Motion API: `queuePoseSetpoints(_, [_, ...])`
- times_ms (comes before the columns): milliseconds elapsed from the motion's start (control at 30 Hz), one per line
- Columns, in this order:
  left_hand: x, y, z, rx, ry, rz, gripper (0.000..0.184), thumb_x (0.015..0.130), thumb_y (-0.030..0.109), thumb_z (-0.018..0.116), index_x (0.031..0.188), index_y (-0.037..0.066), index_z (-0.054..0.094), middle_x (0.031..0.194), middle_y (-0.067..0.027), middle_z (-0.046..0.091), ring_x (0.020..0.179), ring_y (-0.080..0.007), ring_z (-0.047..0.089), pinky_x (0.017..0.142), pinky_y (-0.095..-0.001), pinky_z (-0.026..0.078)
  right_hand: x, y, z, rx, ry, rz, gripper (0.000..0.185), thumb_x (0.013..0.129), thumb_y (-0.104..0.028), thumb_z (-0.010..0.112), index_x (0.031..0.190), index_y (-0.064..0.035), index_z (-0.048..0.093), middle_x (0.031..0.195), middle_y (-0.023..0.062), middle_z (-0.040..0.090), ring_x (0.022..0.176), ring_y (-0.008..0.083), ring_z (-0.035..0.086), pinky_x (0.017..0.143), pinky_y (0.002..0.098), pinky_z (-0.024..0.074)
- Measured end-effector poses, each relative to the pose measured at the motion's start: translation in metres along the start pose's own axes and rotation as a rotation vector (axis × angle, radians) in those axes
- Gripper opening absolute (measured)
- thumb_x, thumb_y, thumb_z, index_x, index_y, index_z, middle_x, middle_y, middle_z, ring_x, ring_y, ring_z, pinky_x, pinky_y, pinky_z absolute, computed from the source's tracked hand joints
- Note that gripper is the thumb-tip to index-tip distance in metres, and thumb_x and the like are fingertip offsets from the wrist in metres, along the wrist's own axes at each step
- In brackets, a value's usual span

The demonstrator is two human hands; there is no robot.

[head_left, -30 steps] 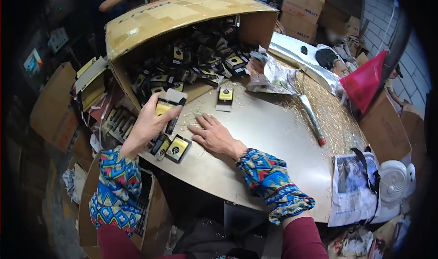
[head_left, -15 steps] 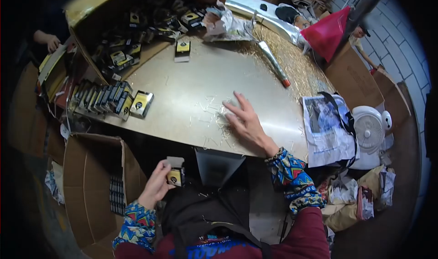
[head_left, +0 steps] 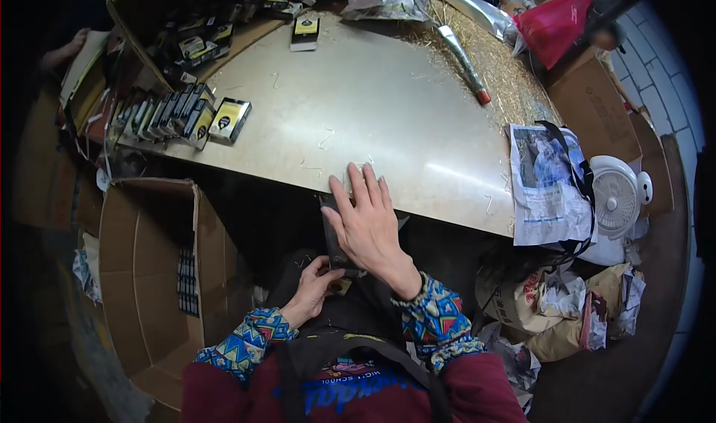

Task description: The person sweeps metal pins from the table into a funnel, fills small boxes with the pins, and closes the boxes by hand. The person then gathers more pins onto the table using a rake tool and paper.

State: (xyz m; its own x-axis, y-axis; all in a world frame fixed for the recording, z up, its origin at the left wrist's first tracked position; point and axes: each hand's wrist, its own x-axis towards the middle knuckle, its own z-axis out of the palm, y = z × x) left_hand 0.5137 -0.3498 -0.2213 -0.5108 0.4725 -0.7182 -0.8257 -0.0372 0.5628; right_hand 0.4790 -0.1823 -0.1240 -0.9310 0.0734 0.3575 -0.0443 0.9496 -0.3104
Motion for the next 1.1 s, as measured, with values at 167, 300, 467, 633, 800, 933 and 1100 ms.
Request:
queuePoseSetpoints(167, [-0.004, -0.001, 0.002, -0.035, -0.023, 0.007, 0.032, 0.091, 0.003, 0.066, 0.121, 0.003, 0.056, 0.105, -0.0066, 0.066, 0.095, -0.0132, 0.065, 0.074, -0.0273, 0.058, -0.028, -0.009, -0.048, 0.175, -0.153, 0.024, 0.038, 0.090, -0.011, 0.064, 0.128, -0.0046, 0.062, 0.129, 0.0203, 0.059, 0.123, 0.0394, 0.055, 0.097, 0.0427, 0.0509])
queuePoseSetpoints(300, [-0.005, -0.004, 0.001, 0.012, -0.059, 0.045, 0.035, 0.092, 0.007, 0.067, 0.125, 0.003, 0.056, 0.110, -0.0060, 0.065, 0.098, -0.0116, 0.063, 0.081, -0.0253, 0.053, -0.033, 0.009, -0.064, 0.455, -0.132, 0.090, 0.026, 0.083, 0.002, 0.061, 0.107, -0.0030, 0.069, 0.105, 0.0119, 0.067, 0.097, 0.0323, 0.062, 0.081, 0.0400, 0.0533])
queuePoseSetpoints(467, [-0.011, -0.004, 0.005, 0.452, -0.077, 0.246, 0.063, 0.084, 0.017, 0.078, 0.135, 0.000, 0.045, 0.114, -0.0116, 0.063, 0.105, -0.0193, 0.061, 0.090, -0.0335, 0.049, -0.067, 0.017, -0.011, 0.337, -0.202, 0.024, 0.034, 0.077, 0.006, 0.061, 0.109, -0.0027, 0.067, 0.104, 0.0133, 0.062, 0.097, 0.0337, 0.059, 0.082, 0.0403, 0.0517])
queuePoseSetpoints(633, [0.002, -0.024, -0.005, 0.944, 0.066, 0.675, 0.078, 0.075, 0.015, 0.081, 0.138, -0.001, 0.038, 0.123, -0.0229, 0.053, 0.112, -0.0386, 0.058, 0.096, -0.0449, 0.047, -0.107, 0.006, 0.011, 0.295, -0.513, -0.187, 0.048, 0.075, -0.001, 0.064, 0.123, 0.0027, 0.059, 0.110, 0.0151, 0.060, 0.098, 0.0334, 0.059, 0.081, 0.0391, 0.0514])
queuePoseSetpoints(800, [-0.004, -0.020, -0.017, 1.162, 0.098, 0.686, 0.075, 0.072, 0.013, 0.079, 0.137, 0.000, 0.042, 0.118, -0.0204, 0.055, 0.106, -0.0424, 0.060, 0.088, -0.0470, 0.052, -0.113, 0.000, 0.016, 0.530, -0.428, -0.137, 0.052, 0.082, 0.002, 0.063, 0.132, 0.0027, 0.053, 0.129, 0.0216, 0.056, 0.119, 0.0398, 0.055, 0.099, 0.0428, 0.0490])
queuePoseSetpoints(933, [-0.020, -0.009, -0.044, 1.114, 0.166, 0.737, 0.077, 0.072, 0.012, 0.079, 0.138, 0.002, 0.042, 0.118, -0.0204, 0.060, 0.110, -0.0403, 0.061, 0.091, -0.0448, 0.052, -0.122, 0.002, 0.015, 0.643, -0.289, -0.026, 0.040, 0.085, -0.001, 0.070, 0.124, -0.0005, 0.063, 0.130, 0.0218, 0.060, 0.117, 0.0359, 0.062, 0.093, 0.0415, 0.0550])
queuePoseSetpoints(1100, [-0.034, 0.014, -0.020, 0.973, 0.148, 0.894, 0.090, 0.074, 0.016, 0.083, 0.145, 0.005, 0.029, 0.122, -0.0268, 0.061, 0.105, -0.0447, 0.065, 0.085, -0.0479, 0.055, -0.098, -0.018, 0.005, 0.544, -0.106, -0.056, 0.028, 0.085, -0.009, 0.074, 0.113, -0.0021, 0.071, 0.119, 0.0207, 0.067, 0.103, 0.0353, 0.069, 0.085, 0.0387, 0.0579])
